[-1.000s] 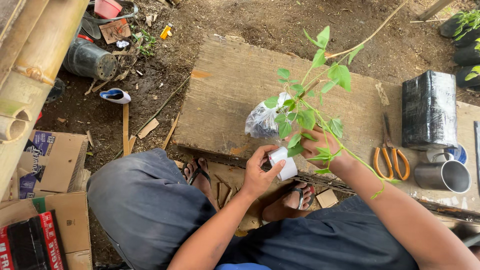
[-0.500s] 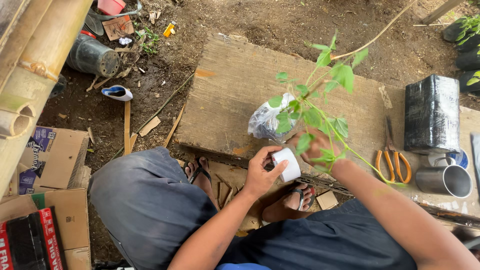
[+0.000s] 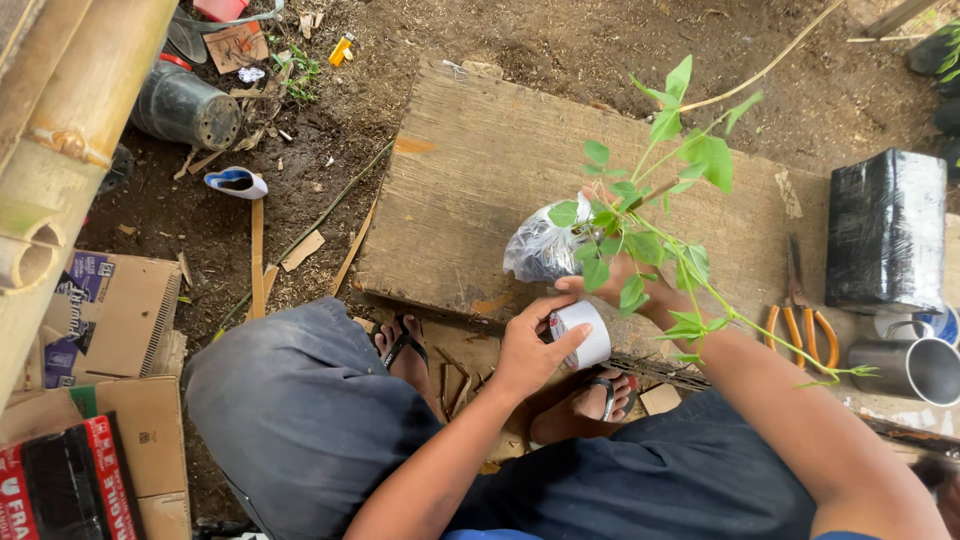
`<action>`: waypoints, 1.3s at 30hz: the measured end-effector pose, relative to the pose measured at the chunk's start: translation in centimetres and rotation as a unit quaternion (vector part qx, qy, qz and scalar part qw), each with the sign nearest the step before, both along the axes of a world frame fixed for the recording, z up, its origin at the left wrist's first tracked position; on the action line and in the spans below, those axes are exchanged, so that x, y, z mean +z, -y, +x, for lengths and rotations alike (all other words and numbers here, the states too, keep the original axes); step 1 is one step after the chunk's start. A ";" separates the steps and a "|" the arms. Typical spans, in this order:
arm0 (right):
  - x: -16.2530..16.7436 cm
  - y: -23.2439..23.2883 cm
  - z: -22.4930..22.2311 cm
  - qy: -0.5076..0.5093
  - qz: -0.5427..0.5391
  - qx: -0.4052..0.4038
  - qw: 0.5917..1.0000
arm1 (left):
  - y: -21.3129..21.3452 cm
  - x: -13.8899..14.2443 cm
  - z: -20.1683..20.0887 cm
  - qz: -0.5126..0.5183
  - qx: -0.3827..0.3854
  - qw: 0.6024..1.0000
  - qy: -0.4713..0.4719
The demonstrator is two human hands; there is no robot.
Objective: The person wraps a small potted plant with clear plastic wrap and secures it with white tape. They rotate the plant to cover all sides, then place the wrapped plant on a wooden workbench.
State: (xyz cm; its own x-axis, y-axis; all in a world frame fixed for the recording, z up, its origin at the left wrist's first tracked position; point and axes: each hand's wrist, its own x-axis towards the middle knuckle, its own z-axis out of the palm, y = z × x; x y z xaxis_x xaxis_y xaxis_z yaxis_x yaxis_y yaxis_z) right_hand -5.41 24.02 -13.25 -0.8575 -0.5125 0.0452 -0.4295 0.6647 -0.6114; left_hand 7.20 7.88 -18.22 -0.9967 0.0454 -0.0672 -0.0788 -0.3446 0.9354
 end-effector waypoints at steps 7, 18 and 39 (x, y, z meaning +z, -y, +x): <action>-2.3 0.8 -1.5 0.004 0.008 0.040 0.999 | 2.5 1.6 -1.1 -0.238 -0.104 0.965 0.041; -3.3 -2.8 -4.0 -0.068 0.065 0.123 0.988 | 4.4 5.4 -0.8 -0.385 -0.357 0.851 0.016; 0.7 -2.0 0.1 0.031 0.057 -0.044 0.997 | 6.3 3.2 -2.4 -0.199 -0.278 0.940 0.019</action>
State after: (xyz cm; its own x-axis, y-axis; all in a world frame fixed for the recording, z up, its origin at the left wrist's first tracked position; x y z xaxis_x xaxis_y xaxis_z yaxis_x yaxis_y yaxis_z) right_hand -5.29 26.05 -12.53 -0.8990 -0.4334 -0.0634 -0.3297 0.7649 -0.5534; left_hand 4.83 1.60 -14.97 -0.8233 0.5213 -0.2244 -0.1792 0.1364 0.9743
